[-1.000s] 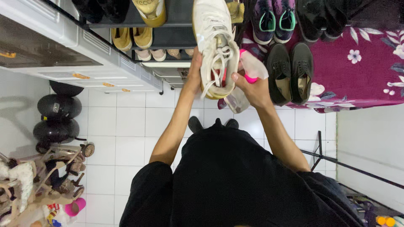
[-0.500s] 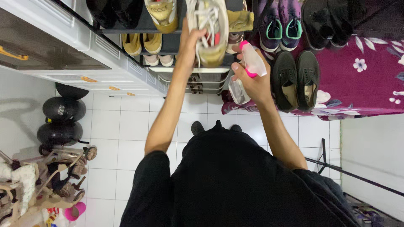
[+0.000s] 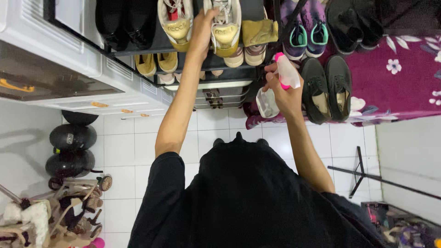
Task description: The person cleans a pair of pink and brown sneakers by wiping them with a yellow sponge and spraying them with a cleaning solution. They then place the cleaned shoes on a shoe rack and pick up another pair of white sneakers to clean.
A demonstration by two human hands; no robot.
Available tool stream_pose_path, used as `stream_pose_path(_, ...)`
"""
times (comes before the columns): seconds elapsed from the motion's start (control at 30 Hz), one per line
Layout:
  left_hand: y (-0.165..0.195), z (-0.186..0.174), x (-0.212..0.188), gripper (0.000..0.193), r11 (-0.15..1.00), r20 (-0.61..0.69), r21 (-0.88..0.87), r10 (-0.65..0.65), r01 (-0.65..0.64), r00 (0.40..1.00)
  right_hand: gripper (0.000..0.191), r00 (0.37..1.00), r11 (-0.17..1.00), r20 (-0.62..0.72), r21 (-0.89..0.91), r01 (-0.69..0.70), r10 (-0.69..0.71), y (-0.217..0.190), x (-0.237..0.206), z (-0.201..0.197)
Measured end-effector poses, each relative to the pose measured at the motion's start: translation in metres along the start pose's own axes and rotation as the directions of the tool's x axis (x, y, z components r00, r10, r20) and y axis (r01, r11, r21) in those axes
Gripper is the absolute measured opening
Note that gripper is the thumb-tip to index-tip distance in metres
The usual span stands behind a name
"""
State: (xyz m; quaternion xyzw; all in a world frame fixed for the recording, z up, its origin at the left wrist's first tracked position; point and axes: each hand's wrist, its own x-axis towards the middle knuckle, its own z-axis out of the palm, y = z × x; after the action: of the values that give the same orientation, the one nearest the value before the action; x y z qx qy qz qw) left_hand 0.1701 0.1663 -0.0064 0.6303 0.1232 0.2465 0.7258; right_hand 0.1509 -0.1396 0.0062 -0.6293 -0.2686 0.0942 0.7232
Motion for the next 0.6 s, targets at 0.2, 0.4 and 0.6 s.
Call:
stream_pose_path(0.2, 0.021, 0.001, -0.026, 0.052, 0.919, -0.101, 0.394, 0.048, -0.004, 0.994, 0.010, 0.993, 0.983, -0.103, -0.178, 0.045, -0.064, 0.025, 0.005, -0.025)
stream_pose_path(0.4, 0.007, 0.049, -0.140, 0.025, 0.758, -0.081, 0.413, 0.582, -0.504, 0.809, 0.014, 0.975, 0.948, -0.210, -0.318, 0.006, -0.077, 0.056, 0.021, -0.063)
stream_pose_path(0.6, -0.075, 0.152, -0.158, 0.055, 0.948, 0.281, 0.311, -0.023, -0.068, 0.960, 0.019, 0.970, 0.875, -0.116, -0.465, 0.138, -0.215, 0.065, 0.032, -0.075)
